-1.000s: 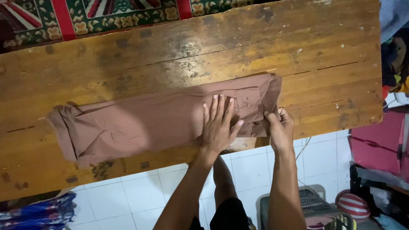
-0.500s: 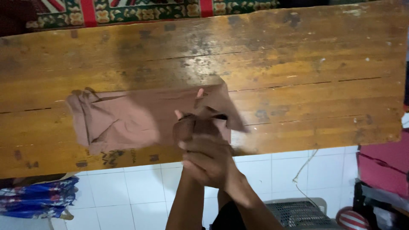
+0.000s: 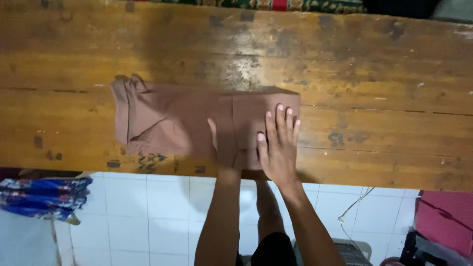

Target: The person folds a dusty pink button-down shirt on a wooden table. They smooth the fabric, fold the sleeves and body, and then place the folded shirt on a stack of other clothes.

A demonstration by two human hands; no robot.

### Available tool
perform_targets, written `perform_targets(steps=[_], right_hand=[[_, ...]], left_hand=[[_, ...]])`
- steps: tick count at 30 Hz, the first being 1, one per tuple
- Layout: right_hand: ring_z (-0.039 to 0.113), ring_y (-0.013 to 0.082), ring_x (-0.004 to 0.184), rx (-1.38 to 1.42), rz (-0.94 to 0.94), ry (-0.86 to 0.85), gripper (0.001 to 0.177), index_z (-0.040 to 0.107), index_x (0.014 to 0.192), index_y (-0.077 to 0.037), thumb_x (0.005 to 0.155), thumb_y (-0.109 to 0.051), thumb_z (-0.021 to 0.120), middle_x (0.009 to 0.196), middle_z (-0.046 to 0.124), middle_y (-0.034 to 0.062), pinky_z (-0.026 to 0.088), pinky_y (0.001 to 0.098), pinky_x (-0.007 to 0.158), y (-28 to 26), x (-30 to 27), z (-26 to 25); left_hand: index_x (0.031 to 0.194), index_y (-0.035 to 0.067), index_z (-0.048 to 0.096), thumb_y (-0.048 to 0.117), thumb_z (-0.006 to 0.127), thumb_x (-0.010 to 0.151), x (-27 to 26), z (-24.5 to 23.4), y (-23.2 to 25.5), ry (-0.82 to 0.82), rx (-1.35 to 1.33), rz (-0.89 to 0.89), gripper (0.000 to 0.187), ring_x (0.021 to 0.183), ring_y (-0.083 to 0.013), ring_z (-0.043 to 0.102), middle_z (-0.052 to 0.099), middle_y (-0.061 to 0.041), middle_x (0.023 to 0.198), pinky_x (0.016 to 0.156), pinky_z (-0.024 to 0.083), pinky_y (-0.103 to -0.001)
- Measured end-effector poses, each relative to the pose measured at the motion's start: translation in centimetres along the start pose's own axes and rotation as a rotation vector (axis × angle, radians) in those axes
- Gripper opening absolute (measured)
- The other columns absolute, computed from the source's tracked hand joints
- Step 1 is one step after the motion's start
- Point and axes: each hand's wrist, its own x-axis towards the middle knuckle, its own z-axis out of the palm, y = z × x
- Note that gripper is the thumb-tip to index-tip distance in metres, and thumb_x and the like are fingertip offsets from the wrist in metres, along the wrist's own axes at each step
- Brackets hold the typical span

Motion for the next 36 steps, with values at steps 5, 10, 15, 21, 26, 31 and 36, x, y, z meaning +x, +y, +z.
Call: perform_targets(steps=[5,10,15,21,26,31,36], right_hand=[[0.008,0.0426,0.164,-0.129,0.047,-0.059,0.059,0.035,0.167,-0.011,0.114,-0.037,0.042,0.177,0.018,0.019,-0.005,0.0605,0.129,-1.5,0.4,3.1],[0.003,0.0432,0.163,-0.192,0.063,-0.093,0.061,0.033,0.169,-0.013,0.115,-0.041,0.04,0.178,0.015,0.0172,-0.008,0.0631,0.128,-1.0,0.3,4.5],[0.0,0.0433,0.163,-0.231,0.089,-0.122,0.061,0.032,0.169,-0.016,0.115,-0.043,0.037,0.179,0.013,0.0155,-0.01,0.0659,0.126,-1.3,0.5,4.5],[0.005,0.0367,0.164,-0.213,0.101,-0.042,0.057,0.044,0.165,-0.021,0.114,-0.043,0.032,0.179,0.02,0.0068,-0.013,0.0619,0.126,-0.8,0.7,2.9],[0.03,0.0531,0.153,-0.194,0.123,0.12,0.049,0.058,0.157,-0.014,0.112,-0.035,0.051,0.172,0.033,0.0198,0.014,0.0702,0.121,2.1,-0.9,1.4],[0.06,0.0508,0.105,-0.053,0.346,0.205,0.051,0.061,0.15,-0.005,0.106,-0.031,0.065,0.118,0.062,0.0268,0.047,0.0594,0.087,3.5,-1.9,-0.1],[0.073,0.0274,0.084,0.184,0.669,0.041,0.037,0.075,0.116,-0.018,0.093,-0.043,0.085,0.09,0.075,0.0047,0.053,0.0425,0.07,7.8,-2.1,-0.1]], left_hand=[[0.165,0.019,0.038,0.065,0.058,0.093,1.9,7.1,-2.8,0.764,0.83,0.61,0.087,0.142,-0.0308,0.056,0.048,-0.009,0.165,0.12,0.044,-0.054],[0.166,0.018,0.039,0.051,0.075,0.095,-2.9,2.4,6.1,0.944,1.585,0.321,0.086,0.15,-0.0313,0.046,0.049,-0.009,0.164,0.123,0.037,-0.054],[0.151,0.019,0.057,0.026,0.086,0.08,0.5,7.1,0.3,1.077,2.039,0.229,0.077,0.138,-0.0243,0.061,0.067,-0.005,0.144,0.116,0.047,-0.048],[0.13,0.014,0.071,0.029,0.089,0.073,0.4,7.1,-0.6,1.042,2.079,0.406,0.062,0.123,-0.0292,0.069,0.076,-0.01,0.124,0.108,0.052,-0.05],[0.125,0.012,0.069,0.036,0.089,0.07,-0.9,6.9,2.2,1.105,2.161,0.401,0.063,0.123,-0.0327,0.068,0.075,-0.015,0.123,0.106,0.052,-0.051],[0.134,0.014,0.067,0.039,0.092,0.077,-2.2,5.4,4.7,1.061,2.126,0.404,0.067,0.123,-0.0318,0.07,0.074,-0.013,0.128,0.105,0.054,-0.05],[0.14,0.013,0.063,0.033,0.073,0.091,-0.6,6.6,-1.0,1.289,2.552,0.998,0.053,0.102,-0.032,0.076,0.076,-0.014,0.116,0.084,0.059,-0.05]])
